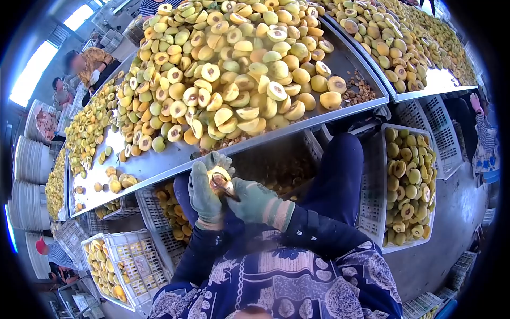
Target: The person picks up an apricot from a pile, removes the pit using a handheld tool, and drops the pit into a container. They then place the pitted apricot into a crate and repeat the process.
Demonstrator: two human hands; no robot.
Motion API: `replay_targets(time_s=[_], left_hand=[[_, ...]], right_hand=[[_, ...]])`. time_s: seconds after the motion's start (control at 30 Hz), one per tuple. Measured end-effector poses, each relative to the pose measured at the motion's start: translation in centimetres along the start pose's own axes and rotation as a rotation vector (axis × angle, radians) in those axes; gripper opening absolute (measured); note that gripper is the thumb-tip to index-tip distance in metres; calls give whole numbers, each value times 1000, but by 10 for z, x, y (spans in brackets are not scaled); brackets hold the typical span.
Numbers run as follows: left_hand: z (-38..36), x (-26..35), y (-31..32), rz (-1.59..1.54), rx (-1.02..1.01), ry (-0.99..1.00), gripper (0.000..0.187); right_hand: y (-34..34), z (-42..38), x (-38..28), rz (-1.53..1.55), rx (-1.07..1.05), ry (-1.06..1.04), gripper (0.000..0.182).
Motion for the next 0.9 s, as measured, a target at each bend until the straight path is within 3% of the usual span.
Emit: replay_targets(time_s=[0.1, 0.3, 0.4, 0.5, 0.6, 0.7, 0.83, 0.9], left_hand=[[-3, 0, -2, -33, 19, -41, 43], [-5, -14, -4, -43, -20, -210, 40], [-5, -17, -8, -6, -40, -259, 35], [-6, -16, -7, 10, -47, -256, 34], [-9, -26, -14, 34, 8, -284, 36], [-12, -30, -17, 25, 35, -268, 38], [-7, -26, -10, 54, 2, -237, 41], [-8, -19, -3, -22, 78, -225, 36]], right_hand=[[13, 9, 9, 63, -57, -61, 33], [19, 16, 19, -217, -140, -61, 34], [23, -10, 16, 23, -443, 334, 36], [32, -12, 28, 180, -533, 459, 35], [16, -3, 16, -172, -340, 299, 34], [36, -9, 33, 231, -523, 408, 34], [49, -23, 26, 441, -640, 455, 35], [59, -33, 14, 709, -869, 452, 35]])
Point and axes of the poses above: each hand's wrist, its own z-axis towards the middle knuckle, its own y-axis out of the palm, x = y × z, the point moved 10 cm from there along z, towards the middle knuckle, and after that the axes turned 12 degrees about y, right-handed, at the moved point
